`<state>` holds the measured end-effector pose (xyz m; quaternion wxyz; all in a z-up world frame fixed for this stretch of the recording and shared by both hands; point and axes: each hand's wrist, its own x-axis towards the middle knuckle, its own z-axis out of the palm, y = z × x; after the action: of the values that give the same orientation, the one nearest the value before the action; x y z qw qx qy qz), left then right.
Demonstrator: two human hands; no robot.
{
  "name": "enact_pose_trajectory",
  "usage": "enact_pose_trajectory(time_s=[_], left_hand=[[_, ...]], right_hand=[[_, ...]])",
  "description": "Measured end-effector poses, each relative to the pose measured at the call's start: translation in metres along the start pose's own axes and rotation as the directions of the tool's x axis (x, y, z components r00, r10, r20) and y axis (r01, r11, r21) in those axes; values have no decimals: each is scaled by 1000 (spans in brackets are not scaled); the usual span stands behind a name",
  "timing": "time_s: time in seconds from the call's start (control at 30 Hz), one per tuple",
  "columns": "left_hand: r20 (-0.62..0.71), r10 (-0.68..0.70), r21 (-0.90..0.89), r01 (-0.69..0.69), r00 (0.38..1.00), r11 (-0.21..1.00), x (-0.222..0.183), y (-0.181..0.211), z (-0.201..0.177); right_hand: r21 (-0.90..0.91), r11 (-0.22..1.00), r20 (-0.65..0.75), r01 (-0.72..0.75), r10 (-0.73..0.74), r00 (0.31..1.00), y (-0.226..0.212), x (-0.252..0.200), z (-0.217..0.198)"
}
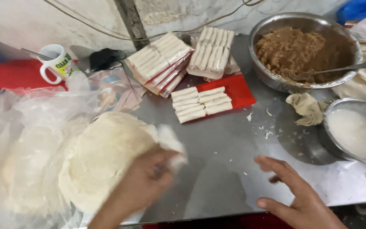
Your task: Wrapping spring rolls by placing filling on a wrapper and rolling it tightly.
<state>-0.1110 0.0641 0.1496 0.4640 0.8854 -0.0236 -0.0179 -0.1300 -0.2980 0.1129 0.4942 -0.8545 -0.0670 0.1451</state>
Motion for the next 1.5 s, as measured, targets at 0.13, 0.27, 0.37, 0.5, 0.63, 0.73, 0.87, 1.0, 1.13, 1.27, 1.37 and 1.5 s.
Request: enact_pose_trajectory(time_s=[0.13,0.27,0.37,0.5,0.63,0.73,0.87,1.0,1.13,1.27,1.37,1.5], left_hand=[[437,315,-286,-202,843,937,-15,63,46],[601,129,-275,53,789,960,2,76,65],[280,59,-509,96,958,856,15,27,101],[-68,-124,-187,109,990,976,-12,-28,137],[-45,512,606,-384,858,697,-33,-42,151],[206,501,595,-514,841,618,-24,-40,157],[557,195,512,-518,808,686,-23,-8,170],[218,571,351,-609,792,711,-30,-13,178],[80,573,516,-525,816,677,-20,-31,164],[151,566,539,-548,810,640,-28,-32,161],[128,625,525,-587,770,616,-28,-35,157],[119,659,453,-631,743,630,-34,-31,144]], right_hand=[[14,967,132,256,-256,958,2,24,6],[452,866,379,-214,32,925,41,38,-20],[360,876,162,-321,280,946,21,55,-48],[-104,992,-481,76,-117,869,-23,59,-72],[-626,767,-417,141,-482,771,21,53,-106],[-939,344,-222,-10,-581,784,121,75,-147],[-980,-120,196,156,-500,843,220,77,-193],[-793,598,-337,-118,-268,903,138,61,-161],[-722,595,-415,-353,36,909,50,68,-114],[-795,581,-141,177,-460,877,58,76,-20],[-801,297,308,519,-539,784,79,107,32],[-792,333,345,512,-448,825,41,140,34]])
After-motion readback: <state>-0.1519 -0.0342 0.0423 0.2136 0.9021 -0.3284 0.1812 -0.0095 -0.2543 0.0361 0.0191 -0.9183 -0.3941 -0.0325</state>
